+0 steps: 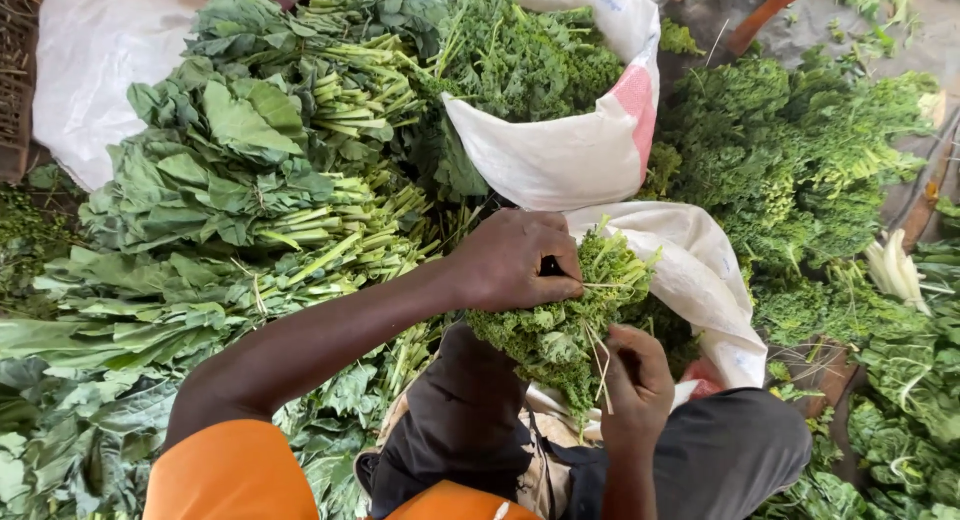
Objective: Sorting and bundling leafy greens using twine
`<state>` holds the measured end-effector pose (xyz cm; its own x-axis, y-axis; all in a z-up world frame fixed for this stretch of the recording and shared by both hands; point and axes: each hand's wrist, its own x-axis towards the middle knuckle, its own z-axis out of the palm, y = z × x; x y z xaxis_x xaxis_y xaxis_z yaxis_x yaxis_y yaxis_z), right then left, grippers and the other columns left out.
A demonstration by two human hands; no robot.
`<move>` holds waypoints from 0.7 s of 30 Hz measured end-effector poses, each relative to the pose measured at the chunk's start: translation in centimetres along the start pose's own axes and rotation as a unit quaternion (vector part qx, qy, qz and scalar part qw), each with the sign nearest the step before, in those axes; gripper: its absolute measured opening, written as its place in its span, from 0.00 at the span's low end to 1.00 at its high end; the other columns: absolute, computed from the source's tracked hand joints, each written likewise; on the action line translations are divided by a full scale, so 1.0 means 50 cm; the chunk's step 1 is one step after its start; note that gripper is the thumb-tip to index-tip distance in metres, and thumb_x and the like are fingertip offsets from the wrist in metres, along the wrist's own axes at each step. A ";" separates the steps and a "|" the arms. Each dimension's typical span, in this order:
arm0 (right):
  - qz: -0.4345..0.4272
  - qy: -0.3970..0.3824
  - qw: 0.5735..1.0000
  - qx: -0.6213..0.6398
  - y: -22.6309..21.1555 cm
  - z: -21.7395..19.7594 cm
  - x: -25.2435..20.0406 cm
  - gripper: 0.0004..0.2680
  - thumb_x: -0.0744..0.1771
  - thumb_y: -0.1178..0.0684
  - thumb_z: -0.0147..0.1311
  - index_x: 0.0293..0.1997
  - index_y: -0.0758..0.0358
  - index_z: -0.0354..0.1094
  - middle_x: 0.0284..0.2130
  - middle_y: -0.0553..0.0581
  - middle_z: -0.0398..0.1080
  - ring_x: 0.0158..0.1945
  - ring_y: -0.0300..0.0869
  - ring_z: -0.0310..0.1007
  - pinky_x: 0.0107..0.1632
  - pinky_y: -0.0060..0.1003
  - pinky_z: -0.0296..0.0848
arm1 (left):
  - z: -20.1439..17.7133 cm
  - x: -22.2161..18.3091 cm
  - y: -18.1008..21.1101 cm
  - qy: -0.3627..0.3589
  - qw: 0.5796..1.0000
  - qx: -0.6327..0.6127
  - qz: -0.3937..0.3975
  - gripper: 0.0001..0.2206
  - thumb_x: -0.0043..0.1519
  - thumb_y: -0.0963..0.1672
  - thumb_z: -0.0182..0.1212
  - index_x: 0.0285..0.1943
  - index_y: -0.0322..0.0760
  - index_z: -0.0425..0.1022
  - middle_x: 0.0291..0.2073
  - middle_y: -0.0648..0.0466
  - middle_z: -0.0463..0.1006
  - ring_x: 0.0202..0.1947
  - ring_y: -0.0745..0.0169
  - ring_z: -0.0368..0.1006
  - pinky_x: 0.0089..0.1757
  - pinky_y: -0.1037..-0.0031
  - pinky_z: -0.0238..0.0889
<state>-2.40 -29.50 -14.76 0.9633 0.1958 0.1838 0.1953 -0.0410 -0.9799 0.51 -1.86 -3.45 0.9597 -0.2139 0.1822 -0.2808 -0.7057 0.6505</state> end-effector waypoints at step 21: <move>-0.260 0.000 0.928 -0.268 -0.174 0.057 0.078 0.05 0.68 0.66 0.66 0.46 0.71 0.77 0.57 0.65 0.72 0.61 0.53 0.72 0.66 0.46 0.73 | 0.043 0.010 0.021 0.027 0.979 0.160 0.127 0.11 0.67 0.50 0.65 0.42 0.43 0.88 0.44 0.50 0.81 0.30 0.45 0.81 0.33 0.49 0.70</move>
<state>-0.86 -25.61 -5.75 0.7131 0.3261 0.6205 0.6972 -0.4224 -0.5792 0.69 -4.15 -4.28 0.8556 -0.3801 0.3515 -0.4906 -0.8121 0.3159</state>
